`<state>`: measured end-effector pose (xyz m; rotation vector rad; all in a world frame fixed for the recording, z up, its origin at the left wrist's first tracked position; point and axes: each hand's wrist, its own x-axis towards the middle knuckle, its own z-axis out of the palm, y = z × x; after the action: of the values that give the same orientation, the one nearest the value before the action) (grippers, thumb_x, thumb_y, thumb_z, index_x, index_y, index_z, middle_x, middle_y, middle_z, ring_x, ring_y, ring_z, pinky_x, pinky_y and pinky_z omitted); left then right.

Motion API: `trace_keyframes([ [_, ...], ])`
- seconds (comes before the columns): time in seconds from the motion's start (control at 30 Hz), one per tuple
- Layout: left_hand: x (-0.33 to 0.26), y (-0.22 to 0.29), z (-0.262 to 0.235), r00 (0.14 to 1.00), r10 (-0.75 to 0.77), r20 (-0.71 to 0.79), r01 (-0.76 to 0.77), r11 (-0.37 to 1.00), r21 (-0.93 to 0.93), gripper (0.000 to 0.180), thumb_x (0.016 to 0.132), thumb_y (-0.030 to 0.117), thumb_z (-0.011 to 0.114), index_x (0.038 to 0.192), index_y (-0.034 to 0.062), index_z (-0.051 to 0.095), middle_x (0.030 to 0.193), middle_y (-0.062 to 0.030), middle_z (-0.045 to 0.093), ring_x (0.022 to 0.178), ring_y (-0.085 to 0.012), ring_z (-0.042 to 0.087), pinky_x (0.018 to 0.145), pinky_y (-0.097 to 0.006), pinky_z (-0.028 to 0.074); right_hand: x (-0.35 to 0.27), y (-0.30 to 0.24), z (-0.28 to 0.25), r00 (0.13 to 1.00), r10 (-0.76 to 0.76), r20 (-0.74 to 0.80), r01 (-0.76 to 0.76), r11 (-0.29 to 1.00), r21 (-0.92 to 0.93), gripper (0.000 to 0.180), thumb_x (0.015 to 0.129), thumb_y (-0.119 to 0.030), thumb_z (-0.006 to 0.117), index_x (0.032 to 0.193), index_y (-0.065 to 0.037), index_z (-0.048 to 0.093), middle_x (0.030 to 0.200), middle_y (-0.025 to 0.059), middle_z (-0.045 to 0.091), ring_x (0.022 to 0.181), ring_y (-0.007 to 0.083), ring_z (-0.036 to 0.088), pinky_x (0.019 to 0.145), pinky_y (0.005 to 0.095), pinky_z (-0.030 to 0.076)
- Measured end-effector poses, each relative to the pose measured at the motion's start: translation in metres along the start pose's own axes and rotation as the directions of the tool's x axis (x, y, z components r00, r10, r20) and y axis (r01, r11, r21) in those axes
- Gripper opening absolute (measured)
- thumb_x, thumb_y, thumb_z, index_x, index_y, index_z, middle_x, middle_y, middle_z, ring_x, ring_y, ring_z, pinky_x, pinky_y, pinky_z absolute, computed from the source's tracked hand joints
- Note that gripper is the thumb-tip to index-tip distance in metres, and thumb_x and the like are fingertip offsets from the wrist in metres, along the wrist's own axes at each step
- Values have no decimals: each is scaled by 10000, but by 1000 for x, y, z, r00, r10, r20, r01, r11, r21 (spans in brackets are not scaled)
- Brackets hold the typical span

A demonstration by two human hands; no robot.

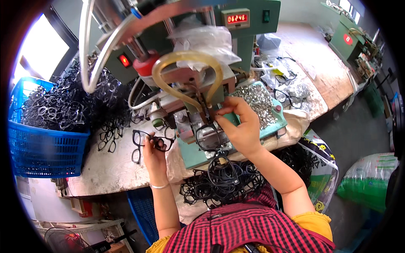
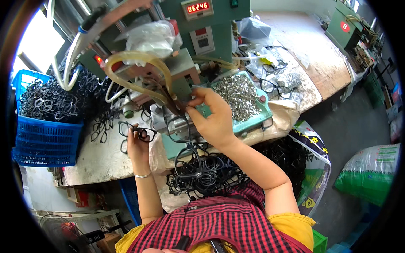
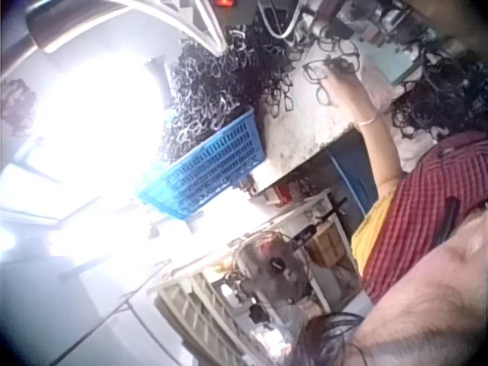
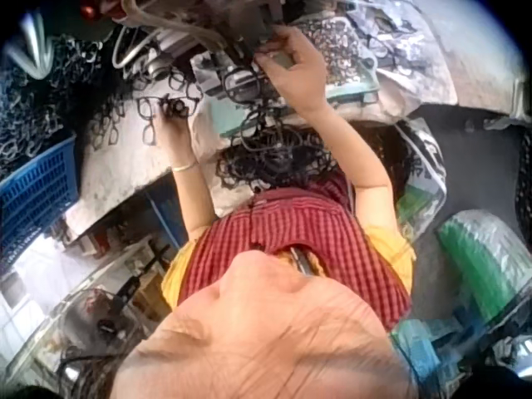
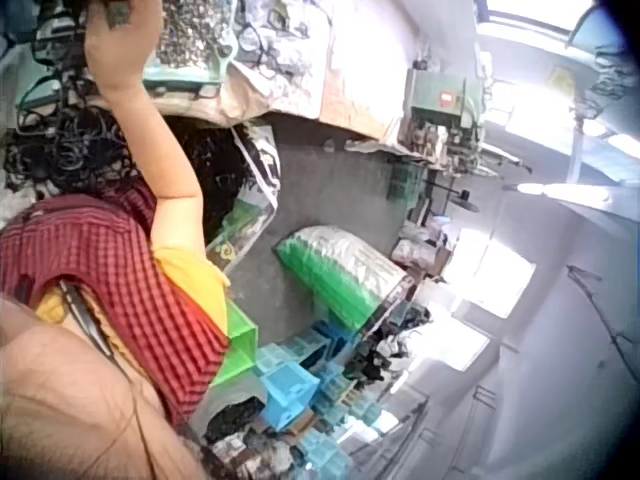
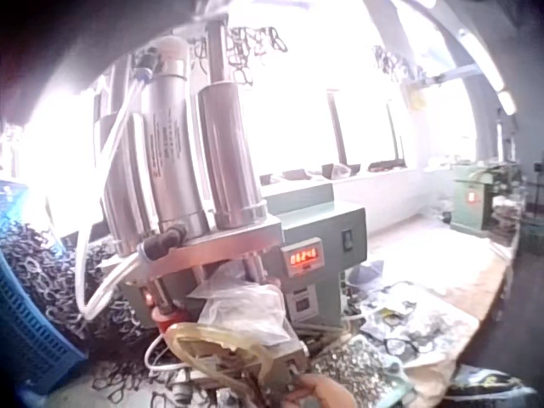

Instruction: The person assembles eyeglasses by placing frames into a machine, inserting small metal components, and using a hammer to secure them. They handle multiple frames and components, occasionally adjusting the machine and inspecting the assembled glasses.

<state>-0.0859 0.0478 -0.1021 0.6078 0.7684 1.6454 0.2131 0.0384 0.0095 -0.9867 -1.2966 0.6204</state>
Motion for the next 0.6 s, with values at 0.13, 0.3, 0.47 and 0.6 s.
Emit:
trace_keyframes([
  [0.13, -35, 30, 86, 904, 393, 168, -415, 902, 119, 219, 1051, 214, 532, 1145, 21, 578, 1027, -101, 612, 936, -207, 617, 792, -355, 517, 0, 4, 0, 997, 17, 69, -26, 992, 127, 525, 806, 24, 704, 1289, 14, 500, 883, 59, 709, 936, 145, 658, 921, 292, 465],
  [0.3, -44, 83, 174, 431, 606, 669, -900, 236, 366, 165, 1015, 89, 559, 1077, -63, 571, 1066, -215, 640, 961, -269, 647, 783, -404, 623, 5, -10, 6, 993, 15, 113, -32, 988, 152, 621, 799, 9, 713, 1357, 41, 441, 893, 65, 707, 968, 158, 651, 959, 300, 448],
  [0.47, -47, 75, 175, 442, 597, 670, -896, 251, 368, 100, 963, -23, 454, 1010, -36, 541, 994, -229, 665, 873, -261, 638, 752, -360, 573, 0, -31, -5, 967, 176, 184, -209, 962, 177, 662, 812, -30, 705, 1399, 41, 407, 979, 81, 716, 1061, 195, 642, 986, 339, 444],
  [0.6, -70, 47, 164, 392, 356, 849, -918, 208, 337, 148, 797, 31, 744, 941, 52, 715, 1015, -95, 741, 832, -212, 672, 836, -392, 546, 3, -13, -28, 982, -45, 186, 80, 980, -183, 451, 805, -75, 708, 1240, -21, 605, 1107, 138, 698, 1164, 290, 615, 1043, 408, 434],
])
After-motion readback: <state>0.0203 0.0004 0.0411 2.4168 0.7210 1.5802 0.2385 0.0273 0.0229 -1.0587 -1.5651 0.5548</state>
